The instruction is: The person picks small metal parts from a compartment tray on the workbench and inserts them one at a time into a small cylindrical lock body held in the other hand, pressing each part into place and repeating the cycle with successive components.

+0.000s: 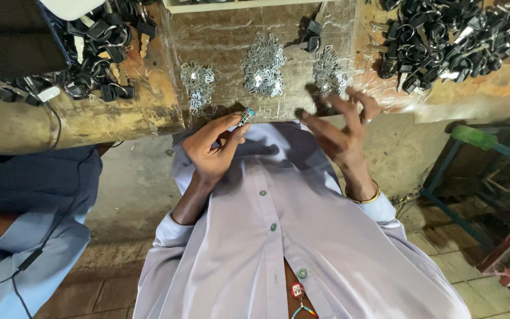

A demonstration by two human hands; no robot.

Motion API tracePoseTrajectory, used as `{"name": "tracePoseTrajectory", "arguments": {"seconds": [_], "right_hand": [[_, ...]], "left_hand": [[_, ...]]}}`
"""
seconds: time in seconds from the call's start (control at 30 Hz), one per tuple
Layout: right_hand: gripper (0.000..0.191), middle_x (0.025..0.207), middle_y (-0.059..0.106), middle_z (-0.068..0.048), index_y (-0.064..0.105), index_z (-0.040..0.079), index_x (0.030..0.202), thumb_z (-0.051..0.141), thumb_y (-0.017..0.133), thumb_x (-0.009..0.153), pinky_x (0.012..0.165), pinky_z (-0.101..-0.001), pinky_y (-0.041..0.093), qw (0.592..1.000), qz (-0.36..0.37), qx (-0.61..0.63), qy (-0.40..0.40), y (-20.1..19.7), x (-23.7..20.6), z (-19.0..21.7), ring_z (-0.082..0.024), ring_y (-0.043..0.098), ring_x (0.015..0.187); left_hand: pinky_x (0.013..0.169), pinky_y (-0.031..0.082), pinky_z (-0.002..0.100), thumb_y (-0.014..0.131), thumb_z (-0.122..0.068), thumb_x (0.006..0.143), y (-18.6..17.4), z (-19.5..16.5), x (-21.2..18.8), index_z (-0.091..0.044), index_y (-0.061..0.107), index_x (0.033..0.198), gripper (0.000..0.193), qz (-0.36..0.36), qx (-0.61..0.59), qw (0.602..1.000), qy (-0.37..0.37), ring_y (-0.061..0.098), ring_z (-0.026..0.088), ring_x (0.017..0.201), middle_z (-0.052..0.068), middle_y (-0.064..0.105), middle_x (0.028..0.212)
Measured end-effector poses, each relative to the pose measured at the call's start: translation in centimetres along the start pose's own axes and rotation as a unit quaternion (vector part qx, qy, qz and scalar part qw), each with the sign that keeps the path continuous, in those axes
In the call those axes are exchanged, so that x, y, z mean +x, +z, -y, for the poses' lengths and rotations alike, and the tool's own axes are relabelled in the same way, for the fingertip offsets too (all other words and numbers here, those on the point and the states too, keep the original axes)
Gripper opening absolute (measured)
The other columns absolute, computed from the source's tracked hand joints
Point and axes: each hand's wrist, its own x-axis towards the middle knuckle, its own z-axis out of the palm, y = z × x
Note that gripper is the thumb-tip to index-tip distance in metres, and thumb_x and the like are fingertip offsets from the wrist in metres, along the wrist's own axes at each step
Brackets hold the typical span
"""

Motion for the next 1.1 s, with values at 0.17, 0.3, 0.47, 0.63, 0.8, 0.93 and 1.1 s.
{"name": "tracePoseTrajectory", "arguments": {"seconds": [0.17, 0.3, 0.47, 0.63, 0.8, 0.93, 1.1], "right_hand": [[0.022, 0.101, 0.070, 0.000, 0.081, 0.012, 0.101, 0.014, 0.096, 0.084, 0.087, -0.0367, 0.038, 0.992, 0.011, 0.119, -0.028, 0.2, 0.8, 1.2, -0.019, 0.062, 0.094], [0.018, 0.104, 0.074, -0.005, 0.076, 0.006, 0.101, 0.002, 0.084, 0.085, 0.084, -0.0333, 0.048, 0.962, -0.007, 0.270, 0.035, 1.0, 3.6, 4.0, -0.019, 0.064, 0.091], [0.020, 0.106, 0.075, -0.007, 0.079, 0.003, 0.107, -0.005, 0.082, 0.089, 0.085, -0.0308, 0.049, 0.956, 0.028, 0.288, 0.051, 1.8, 7.0, 7.2, -0.022, 0.062, 0.093], [0.026, 0.101, 0.076, -0.001, 0.075, 0.007, 0.106, 0.001, 0.086, 0.083, 0.087, -0.0336, 0.040, 0.965, 0.021, 0.255, 0.064, 2.0, 7.8, 8.7, -0.017, 0.062, 0.087], [0.028, 0.102, 0.075, 0.001, 0.071, 0.009, 0.107, 0.008, 0.088, 0.085, 0.090, -0.0354, 0.038, 0.970, 0.036, 0.231, 0.060, 1.9, 7.8, 9.0, -0.017, 0.060, 0.087], [0.033, 0.096, 0.074, 0.002, 0.074, 0.010, 0.109, 0.020, 0.092, 0.083, 0.088, -0.0350, 0.035, 0.970, 0.104, 0.205, 0.075, 0.6, 8.8, 8.3, -0.016, 0.059, 0.084], [0.027, 0.083, 0.071, 0.004, 0.077, 0.015, 0.093, 0.033, 0.090, 0.078, 0.088, -0.0360, 0.032, 0.954, 0.179, 0.239, 0.014, -1.6, 11.0, 7.0, -0.017, 0.059, 0.084]], "left_hand": [[0.059, 0.057, 0.021, 0.080, 0.008, 0.092, 0.0, -0.2, 0.1, 0.005, 0.071, 0.115, 0.025, -0.006, -0.015, 1.000, 0.000, 0.077, 0.016, 0.084, 0.019, 0.075, 0.113], [0.060, 0.058, 0.021, 0.080, 0.008, 0.093, -0.1, -0.2, 0.1, 0.006, 0.071, 0.116, 0.024, -0.009, -0.020, 1.000, -0.002, 0.077, 0.016, 0.085, 0.018, 0.075, 0.114], [0.059, 0.056, 0.021, 0.082, 0.007, 0.091, -0.1, -0.3, -0.1, 0.004, 0.072, 0.114, 0.025, -0.022, 0.017, 1.000, -0.007, 0.077, 0.014, 0.080, 0.016, 0.077, 0.111], [0.065, 0.059, 0.023, 0.081, 0.007, 0.087, -0.9, -0.3, -0.2, 0.001, 0.073, 0.116, 0.031, -0.005, 0.057, 0.998, 0.012, 0.078, 0.015, 0.086, 0.015, 0.076, 0.116], [0.083, 0.065, 0.030, 0.080, 0.006, 0.088, -1.4, -0.5, 0.1, -0.001, 0.072, 0.117, 0.031, 0.009, 0.150, 0.983, 0.110, 0.078, 0.024, 0.104, 0.012, 0.075, 0.118], [0.078, 0.065, 0.030, 0.083, 0.001, 0.088, -1.8, -1.0, 0.3, -0.004, 0.074, 0.114, 0.027, 0.023, 0.153, 0.978, 0.137, 0.079, 0.023, 0.100, 0.012, 0.076, 0.115], [0.067, 0.062, 0.031, 0.085, -0.003, 0.087, -2.3, -2.3, 1.2, -0.008, 0.077, 0.110, 0.025, 0.085, 0.112, 0.976, 0.165, 0.078, 0.022, 0.087, 0.012, 0.076, 0.109]]}}
